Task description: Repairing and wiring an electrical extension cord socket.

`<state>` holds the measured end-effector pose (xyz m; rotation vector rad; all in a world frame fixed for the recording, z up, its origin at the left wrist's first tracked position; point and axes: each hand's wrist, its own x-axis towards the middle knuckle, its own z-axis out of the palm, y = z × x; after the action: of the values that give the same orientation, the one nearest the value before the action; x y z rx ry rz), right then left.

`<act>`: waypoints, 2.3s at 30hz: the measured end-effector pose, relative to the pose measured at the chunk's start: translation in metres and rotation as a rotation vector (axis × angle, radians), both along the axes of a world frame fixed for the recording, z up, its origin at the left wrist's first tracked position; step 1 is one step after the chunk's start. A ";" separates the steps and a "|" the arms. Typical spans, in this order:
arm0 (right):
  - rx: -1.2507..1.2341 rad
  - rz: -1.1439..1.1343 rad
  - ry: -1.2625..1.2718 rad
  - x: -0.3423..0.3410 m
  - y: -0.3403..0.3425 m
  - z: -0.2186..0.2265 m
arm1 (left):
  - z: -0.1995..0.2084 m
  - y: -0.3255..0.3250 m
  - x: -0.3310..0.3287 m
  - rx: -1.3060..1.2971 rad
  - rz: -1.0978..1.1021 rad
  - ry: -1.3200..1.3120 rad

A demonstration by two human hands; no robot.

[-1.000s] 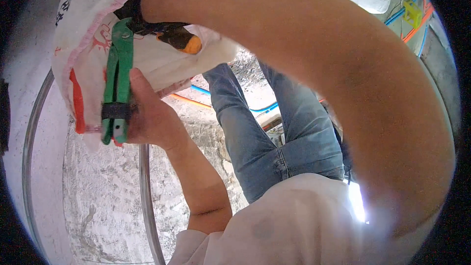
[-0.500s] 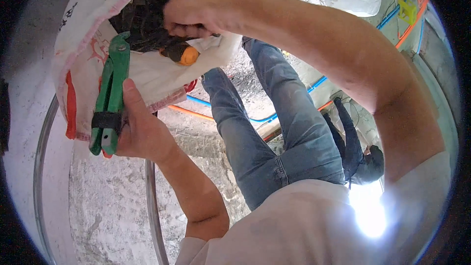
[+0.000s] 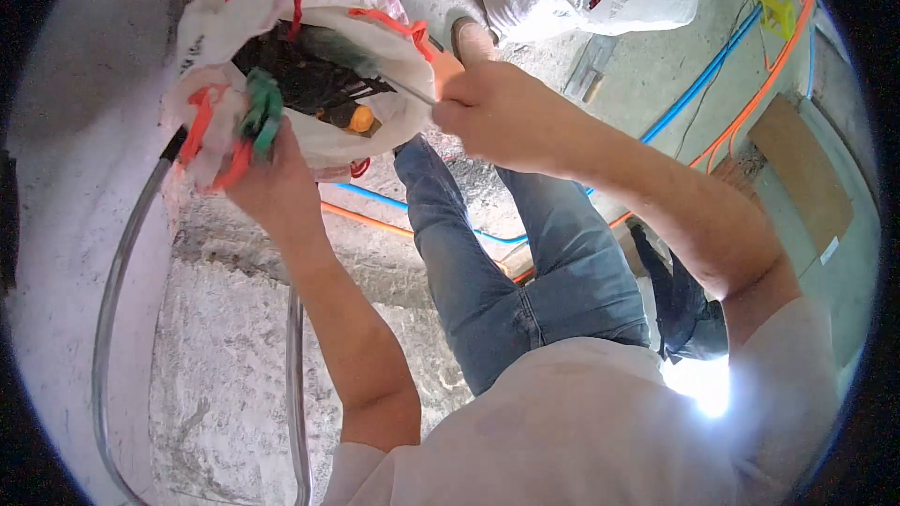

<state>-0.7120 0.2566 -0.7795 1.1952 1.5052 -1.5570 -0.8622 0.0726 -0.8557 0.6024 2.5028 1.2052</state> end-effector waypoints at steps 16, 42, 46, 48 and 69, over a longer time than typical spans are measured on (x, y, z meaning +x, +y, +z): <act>0.029 -0.670 0.130 0.104 0.003 0.023 | 0.063 -0.020 0.015 -0.118 0.477 -0.537; 0.653 -0.757 0.515 -0.038 -0.029 -0.108 | 0.069 -0.035 0.012 0.106 0.362 -0.621; 0.603 -0.950 0.534 -0.062 -0.092 -0.081 | 0.071 -0.021 0.006 0.130 0.330 -0.639; 0.833 -0.700 0.710 -0.055 -0.106 -0.109 | 0.072 -0.003 0.016 0.087 0.330 -0.640; 0.734 -0.689 0.351 0.270 -0.228 0.165 | 0.254 0.014 0.199 -0.141 -1.612 0.706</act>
<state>-0.4415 0.0282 -0.6142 2.1081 2.1482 -1.7486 -0.6632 0.0869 -0.6014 2.5146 1.3823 0.1240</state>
